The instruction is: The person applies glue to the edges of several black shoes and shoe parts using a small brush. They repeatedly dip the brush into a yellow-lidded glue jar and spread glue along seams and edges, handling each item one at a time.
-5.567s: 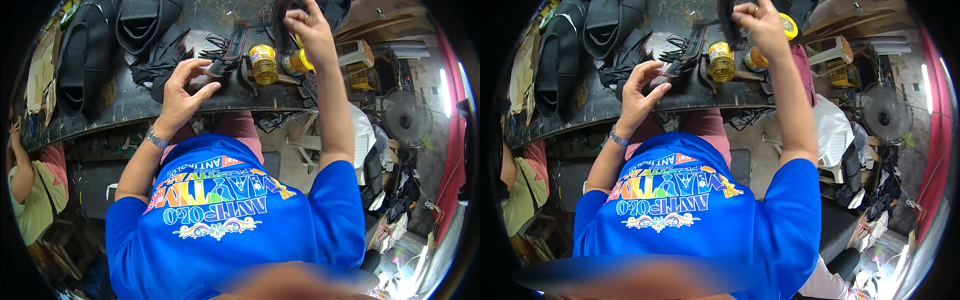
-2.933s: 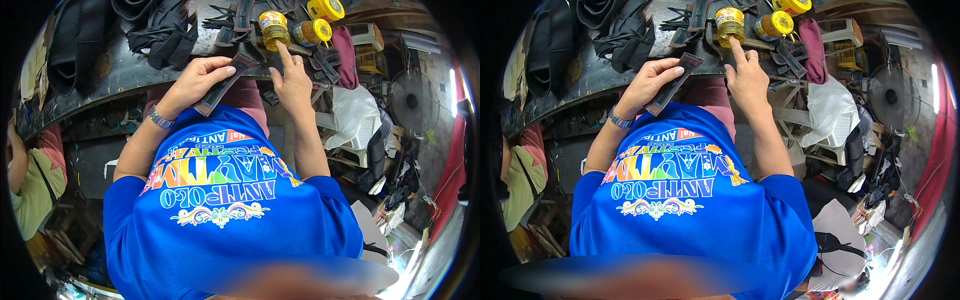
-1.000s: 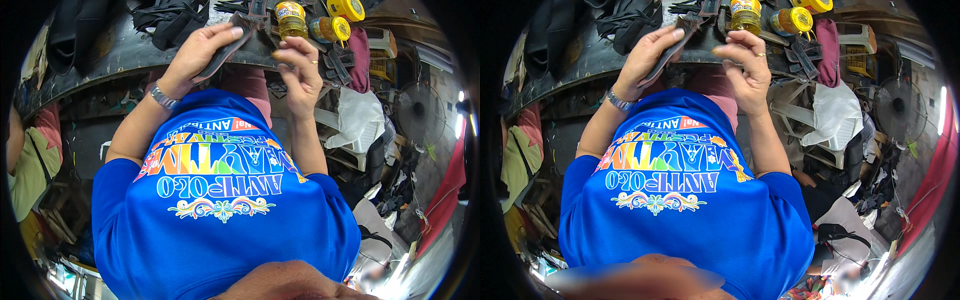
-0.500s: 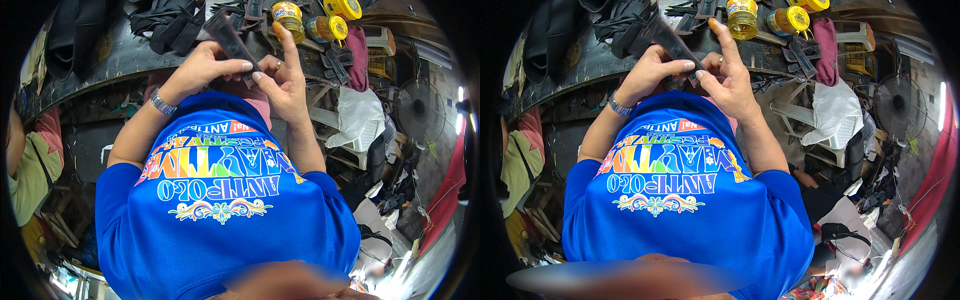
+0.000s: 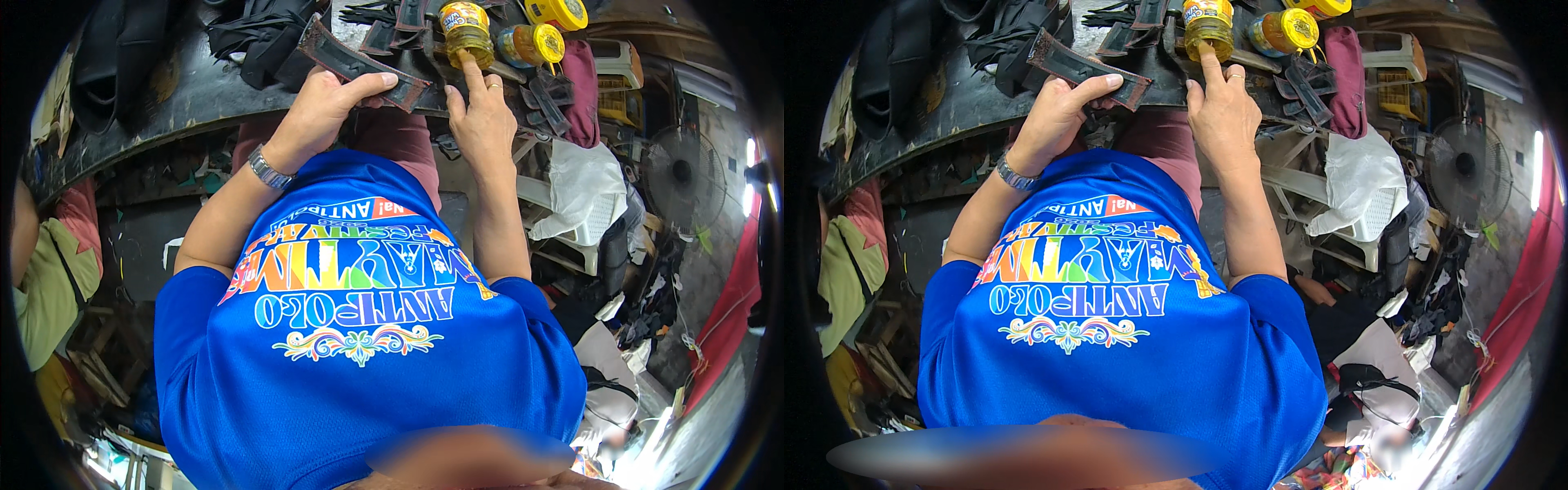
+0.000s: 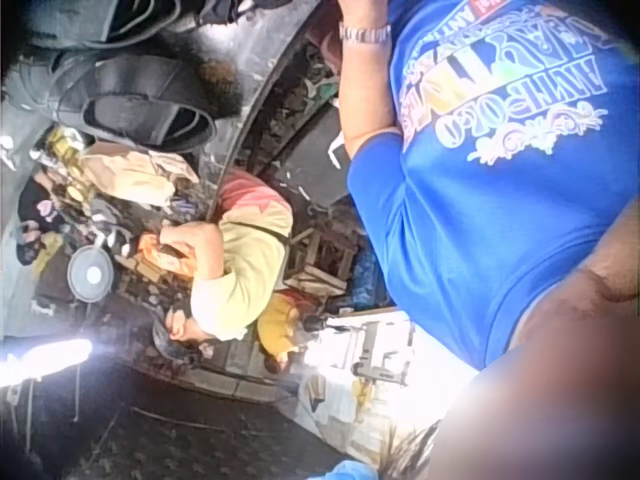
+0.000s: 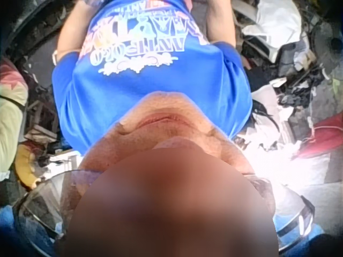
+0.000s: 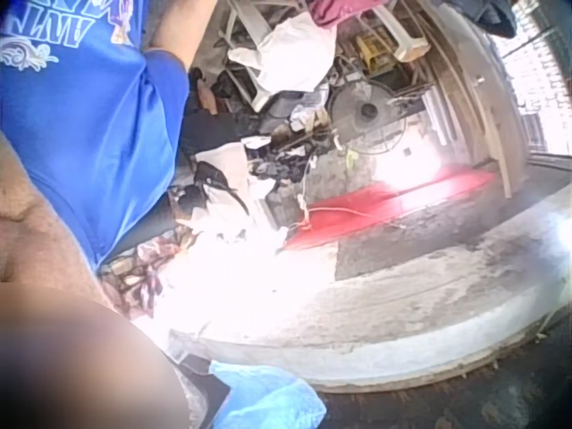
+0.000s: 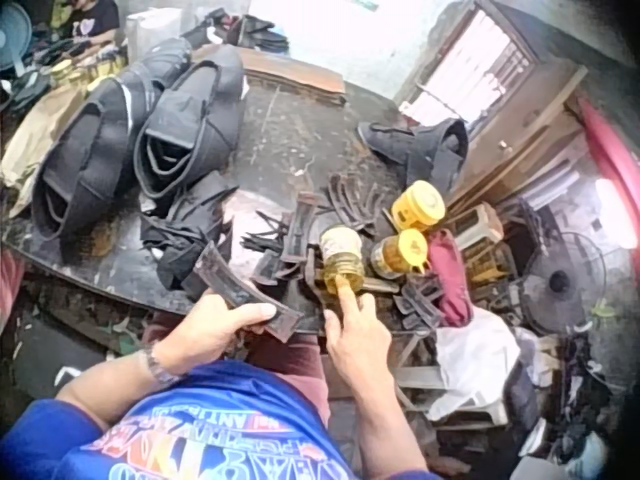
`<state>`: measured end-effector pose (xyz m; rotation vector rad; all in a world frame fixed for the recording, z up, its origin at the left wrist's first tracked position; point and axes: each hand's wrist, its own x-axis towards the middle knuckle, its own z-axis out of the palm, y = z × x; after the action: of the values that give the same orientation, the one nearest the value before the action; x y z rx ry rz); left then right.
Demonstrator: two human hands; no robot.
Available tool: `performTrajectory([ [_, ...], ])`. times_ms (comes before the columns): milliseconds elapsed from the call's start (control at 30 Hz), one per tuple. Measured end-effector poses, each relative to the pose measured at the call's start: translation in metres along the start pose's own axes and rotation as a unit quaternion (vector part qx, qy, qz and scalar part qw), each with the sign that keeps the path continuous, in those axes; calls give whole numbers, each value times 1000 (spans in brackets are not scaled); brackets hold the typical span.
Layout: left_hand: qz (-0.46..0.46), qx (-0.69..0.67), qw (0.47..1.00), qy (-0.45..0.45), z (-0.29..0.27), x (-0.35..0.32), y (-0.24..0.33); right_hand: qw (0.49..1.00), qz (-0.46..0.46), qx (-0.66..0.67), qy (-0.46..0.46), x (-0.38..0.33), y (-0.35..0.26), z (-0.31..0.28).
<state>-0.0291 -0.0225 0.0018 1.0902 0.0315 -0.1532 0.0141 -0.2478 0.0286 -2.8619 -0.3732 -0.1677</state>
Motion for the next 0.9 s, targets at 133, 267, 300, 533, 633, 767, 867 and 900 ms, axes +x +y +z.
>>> performTrajectory([
  [133, 1, -20, 1000, 5, 0, 1, 1, 1000, -11, 8, 5, 0, -3, -9],
  [267, 13, -20, 1000, 13, 3, 2, 1, 983, -85, 133, 98, -3, -8, -29],
  [300, 20, -24, 999, 15, 4, 2, 0, 968, -117, 190, 111, -6, -12, -32],
  [533, 15, -99, 995, -16, 8, 3, -3, 945, -240, 162, 153, -17, -33, -21],
  [633, 14, -102, 995, -16, 6, 1, -3, 946, -242, 132, 173, -17, -33, -12],
  [767, 41, -93, 995, -14, 7, 1, -4, 945, -241, 128, 180, -16, -29, -6],
  [867, 49, -87, 995, -3, 7, 0, -6, 943, -248, 143, 171, -15, -26, -2],
  [900, 52, -87, 995, 1, 7, 0, -7, 941, -251, 154, 166, -14, -25, -1],
])
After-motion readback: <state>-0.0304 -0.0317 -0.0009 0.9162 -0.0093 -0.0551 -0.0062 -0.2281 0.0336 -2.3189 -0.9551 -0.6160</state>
